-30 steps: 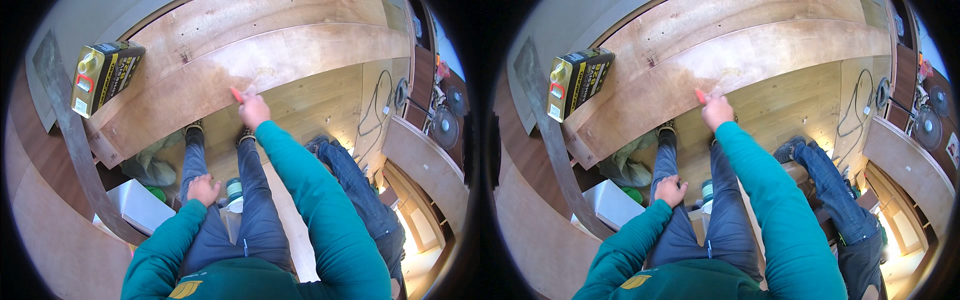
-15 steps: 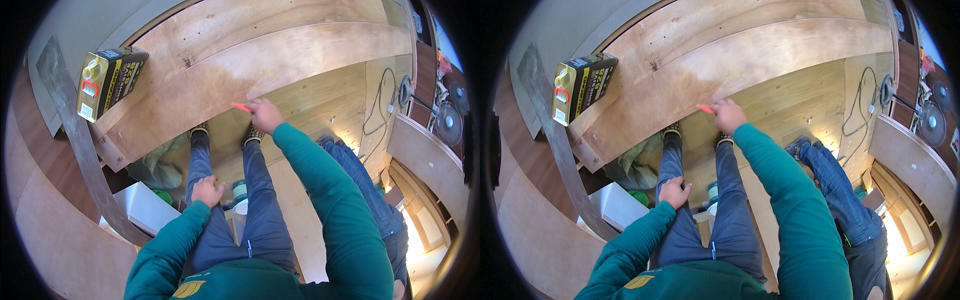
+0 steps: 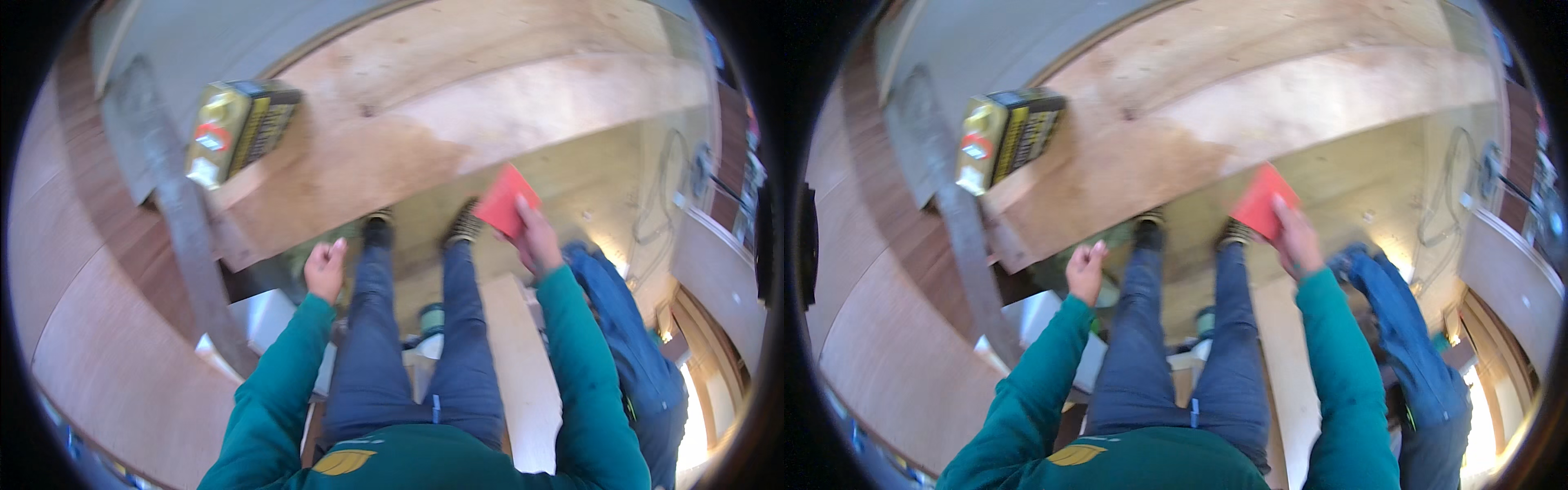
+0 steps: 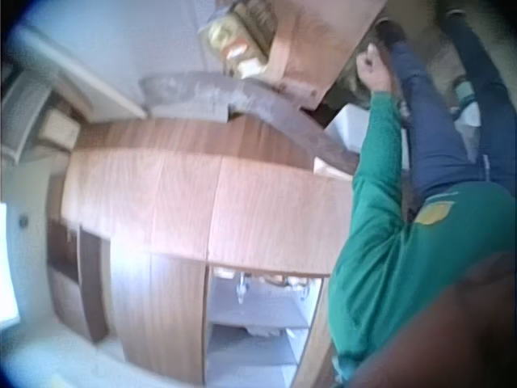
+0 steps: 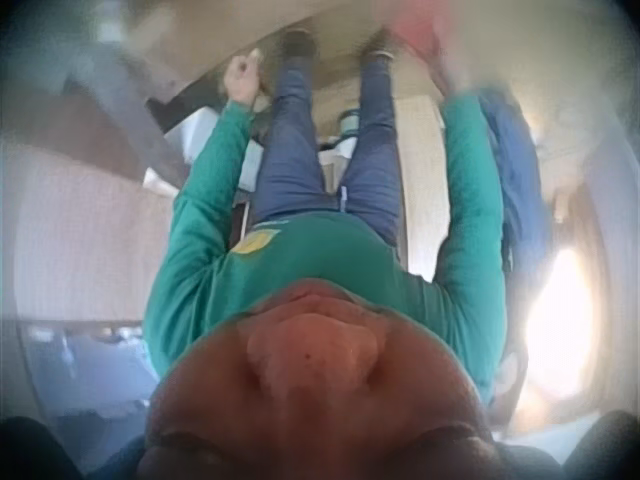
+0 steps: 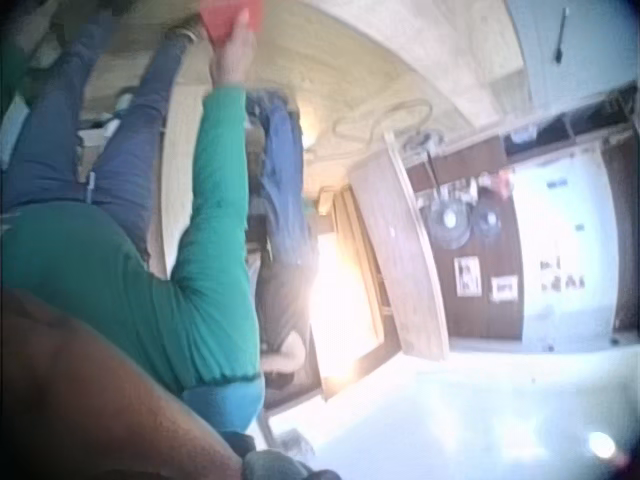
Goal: The person pours a yellow liquid adhesive from a metal container onto a wooden board and spreads it across the surface using a small red plastic spreader.
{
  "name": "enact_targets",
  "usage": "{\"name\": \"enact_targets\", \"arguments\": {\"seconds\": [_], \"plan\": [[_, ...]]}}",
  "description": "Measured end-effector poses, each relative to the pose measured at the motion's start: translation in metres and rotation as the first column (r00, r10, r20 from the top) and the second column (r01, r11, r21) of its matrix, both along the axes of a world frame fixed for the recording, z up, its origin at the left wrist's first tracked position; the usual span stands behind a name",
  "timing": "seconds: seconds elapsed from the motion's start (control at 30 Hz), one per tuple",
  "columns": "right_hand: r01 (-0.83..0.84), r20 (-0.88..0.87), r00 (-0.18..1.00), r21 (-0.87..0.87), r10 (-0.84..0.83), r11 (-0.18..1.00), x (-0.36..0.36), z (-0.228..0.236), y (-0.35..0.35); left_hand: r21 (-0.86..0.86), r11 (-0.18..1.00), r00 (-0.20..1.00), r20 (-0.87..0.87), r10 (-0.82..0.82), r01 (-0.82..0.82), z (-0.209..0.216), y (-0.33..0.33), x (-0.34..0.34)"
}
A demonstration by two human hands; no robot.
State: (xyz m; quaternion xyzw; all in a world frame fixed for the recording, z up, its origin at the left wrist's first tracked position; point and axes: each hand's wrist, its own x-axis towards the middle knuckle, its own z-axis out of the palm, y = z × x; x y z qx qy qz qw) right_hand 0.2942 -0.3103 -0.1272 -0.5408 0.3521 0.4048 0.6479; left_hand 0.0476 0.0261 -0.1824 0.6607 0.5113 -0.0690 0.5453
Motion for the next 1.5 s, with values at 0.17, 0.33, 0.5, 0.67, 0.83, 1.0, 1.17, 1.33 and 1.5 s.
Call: {"name": "enact_targets", "arguments": {"seconds": [0.17,0.33,0.5,0.67,0.83,1.0,1.17,1.33,1.5], "plan": [[-0.433,-0.055,0.894,-0.361,0.445,0.826,-0.125,0.006,-0.049,0.381,0.878,0.938,0.295,0.182,-0.290,0.003,0.112,0.109],[-0.683,0.172,0.610,-0.382,0.774,0.623,-0.200,0.040,-0.058,0.221,0.974,0.970,0.241,-0.017,-0.038,-0.020,0.224,0.116],[-0.708,0.164,0.585,-0.374,0.794,0.599,-0.227,0.053,-0.054,0.278,0.951,0.964,0.187,-0.192,0.136,-0.014,0.230,0.129],[-0.677,0.185,0.632,-0.342,0.753,0.652,-0.238,0.058,-0.043,0.463,0.877,0.924,0.268,-0.273,0.125,-0.011,0.229,0.150],[-0.730,0.156,0.503,-0.450,0.850,0.515,-0.246,0.051,-0.038,0.618,0.777,0.890,0.282,-0.359,0.117,0.012,0.190,0.231],[-0.709,0.203,0.485,-0.479,0.851,0.518,-0.257,0.050,-0.048,0.709,0.645,0.897,0.041,-0.441,0.284,0.040,0.171,0.281],[-0.690,0.207,0.511,-0.481,0.834,0.542,-0.267,0.045,-0.050,0.742,0.411,0.619,-0.007,-0.785,0.530,0.069,0.143,0.310],[-0.648,0.213,0.549,-0.502,0.808,0.572,-0.273,0.045,-0.051,0.665,0.250,0.296,0.045,-0.954,0.703,0.106,0.081,0.328],[-0.593,0.225,0.596,-0.523,0.770,0.612,-0.277,0.043,-0.054,0.598,-0.031,0.091,-0.173,-0.981,0.801,0.138,-0.007,0.371]]}}
